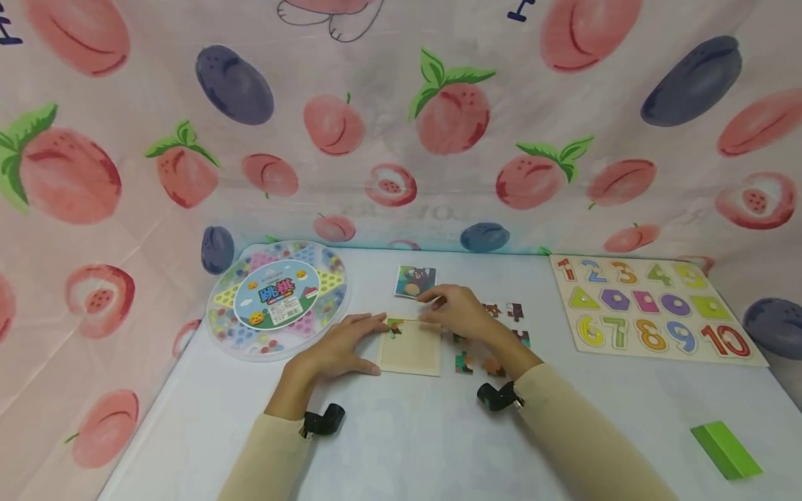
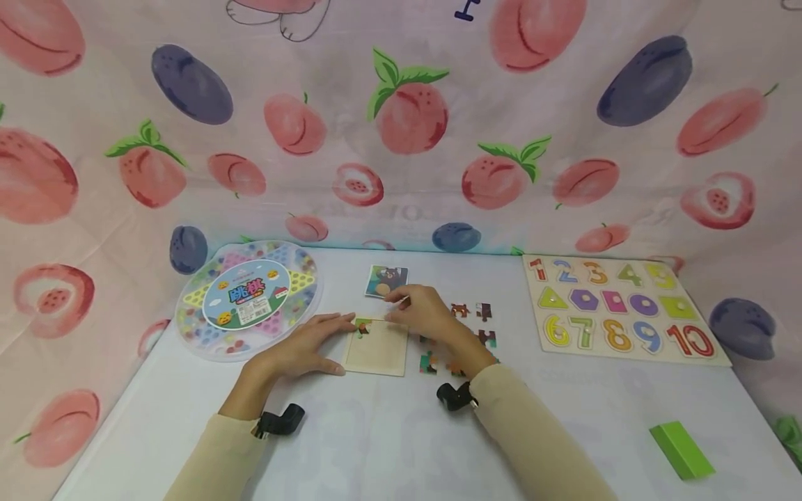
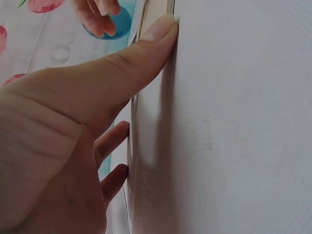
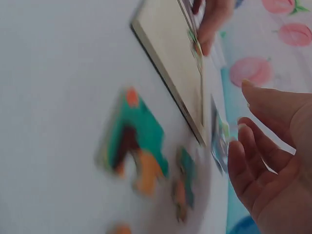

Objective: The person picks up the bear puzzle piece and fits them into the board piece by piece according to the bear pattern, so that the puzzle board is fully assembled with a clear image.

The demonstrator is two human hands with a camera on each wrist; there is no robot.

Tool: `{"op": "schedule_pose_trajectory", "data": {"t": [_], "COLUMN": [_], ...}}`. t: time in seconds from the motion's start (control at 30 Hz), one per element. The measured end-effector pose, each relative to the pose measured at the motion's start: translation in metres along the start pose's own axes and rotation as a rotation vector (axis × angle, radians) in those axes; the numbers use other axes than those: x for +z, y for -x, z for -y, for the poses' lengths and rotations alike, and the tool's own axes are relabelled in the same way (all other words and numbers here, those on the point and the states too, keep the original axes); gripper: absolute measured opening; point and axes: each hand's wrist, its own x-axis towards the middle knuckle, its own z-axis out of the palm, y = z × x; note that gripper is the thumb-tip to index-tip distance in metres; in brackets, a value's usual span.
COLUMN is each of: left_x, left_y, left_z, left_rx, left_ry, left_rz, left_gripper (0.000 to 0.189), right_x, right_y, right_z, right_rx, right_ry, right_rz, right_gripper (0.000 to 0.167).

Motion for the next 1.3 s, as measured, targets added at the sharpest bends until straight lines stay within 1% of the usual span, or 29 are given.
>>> {"op": "schedule_pose_trajectory", "data": {"t": [0.07, 0.3, 0.37, 0.47, 0.63, 0.77, 0.93, 1.1, 1.3], "left_x": [0.0, 0.001, 0.001, 0.001, 0.001, 0.001, 0.002, 0.003, 0.002], "left_y": [-0.001, -0.001, -0.001, -0.002, -0.002, -0.001, 0.002, 0.002, -0.001], "left_z": [0.0, 0.0, -0.001, -0.001, -0.002, -0.002, 0.001, 0.001, 0.0], "left_rx": [-0.005, -0.008, -0.005, -0.007, -0.017, -0.003, 0.006, 0.01, 0.005], "left_ry": [0.005, 0.036, 0.031, 0.021, 0.023, 0.027, 0.025, 0.029, 0.026], "left_rz": [-0.004, 0.0, 0.001, 0.005, 0.007, 0.0, -0.011, -0.013, -0.014], "left_gripper": [0.074, 0.075, 0.075, 0.075, 0.075, 0.075, 0.073, 0.074, 0.075], "right_x": [-0.013, -0.053, -0.062, -0.07, -0.074, -0.075, -0.073, -0.071, -0.069], "right_y": [0.005, 0.02, 0.025, 0.03, 0.036, 0.038, 0.039, 0.04, 0.041], "right_z": [-0.003, -0.027, -0.035, -0.047, -0.06, -0.065, -0.072, -0.076, -0.078], "right_rx": [0.0, 0.026, 0.045, 0.087, 0.121, 0.118, 0.102, 0.081, 0.076], "right_ry": [0.012, 0.141, 0.154, 0.178, 0.193, 0.199, 0.203, 0.192, 0.2], "right_rz": [-0.024, -0.124, -0.129, -0.13, -0.132, -0.128, -0.101, -0.091, -0.114], "right_gripper": [0.039, 0.041, 0.042, 0.045, 0.049, 0.052, 0.053, 0.048, 0.038]}}
